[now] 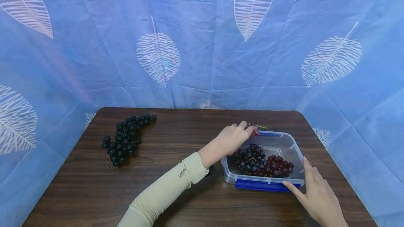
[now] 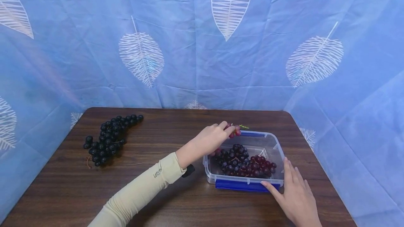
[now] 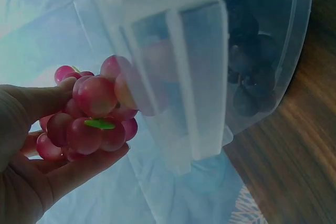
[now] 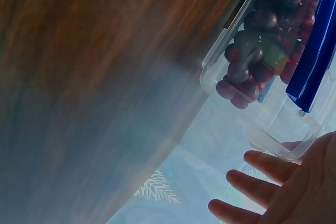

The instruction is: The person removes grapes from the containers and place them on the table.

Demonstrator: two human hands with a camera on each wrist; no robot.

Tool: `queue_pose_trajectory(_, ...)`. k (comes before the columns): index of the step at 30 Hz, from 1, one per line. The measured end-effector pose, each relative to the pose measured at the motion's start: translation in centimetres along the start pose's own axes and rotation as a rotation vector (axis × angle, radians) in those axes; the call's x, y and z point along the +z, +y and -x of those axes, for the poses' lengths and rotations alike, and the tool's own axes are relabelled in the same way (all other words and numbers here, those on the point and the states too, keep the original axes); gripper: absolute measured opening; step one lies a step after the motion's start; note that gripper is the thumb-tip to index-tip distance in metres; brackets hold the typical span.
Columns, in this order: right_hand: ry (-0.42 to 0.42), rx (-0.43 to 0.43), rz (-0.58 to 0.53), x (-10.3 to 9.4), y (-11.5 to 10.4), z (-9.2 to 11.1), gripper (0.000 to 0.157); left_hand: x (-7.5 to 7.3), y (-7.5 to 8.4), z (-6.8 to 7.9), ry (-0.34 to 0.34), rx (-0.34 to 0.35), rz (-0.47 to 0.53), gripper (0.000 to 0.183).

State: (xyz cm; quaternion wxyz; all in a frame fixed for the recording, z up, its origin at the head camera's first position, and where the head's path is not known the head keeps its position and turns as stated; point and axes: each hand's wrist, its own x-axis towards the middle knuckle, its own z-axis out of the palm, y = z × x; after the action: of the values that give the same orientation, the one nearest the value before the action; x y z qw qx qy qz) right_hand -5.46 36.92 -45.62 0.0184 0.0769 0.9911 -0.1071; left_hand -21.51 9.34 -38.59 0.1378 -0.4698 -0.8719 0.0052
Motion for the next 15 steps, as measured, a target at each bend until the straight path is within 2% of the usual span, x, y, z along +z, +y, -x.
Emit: queue_pose_trajectory(15, -0.009, 0.009, 0.004, 0.0, -0.1, -0.2, 0.122, -1.8, -0.8, -0.4, 0.034, 0.012, -0.036, 0.054)
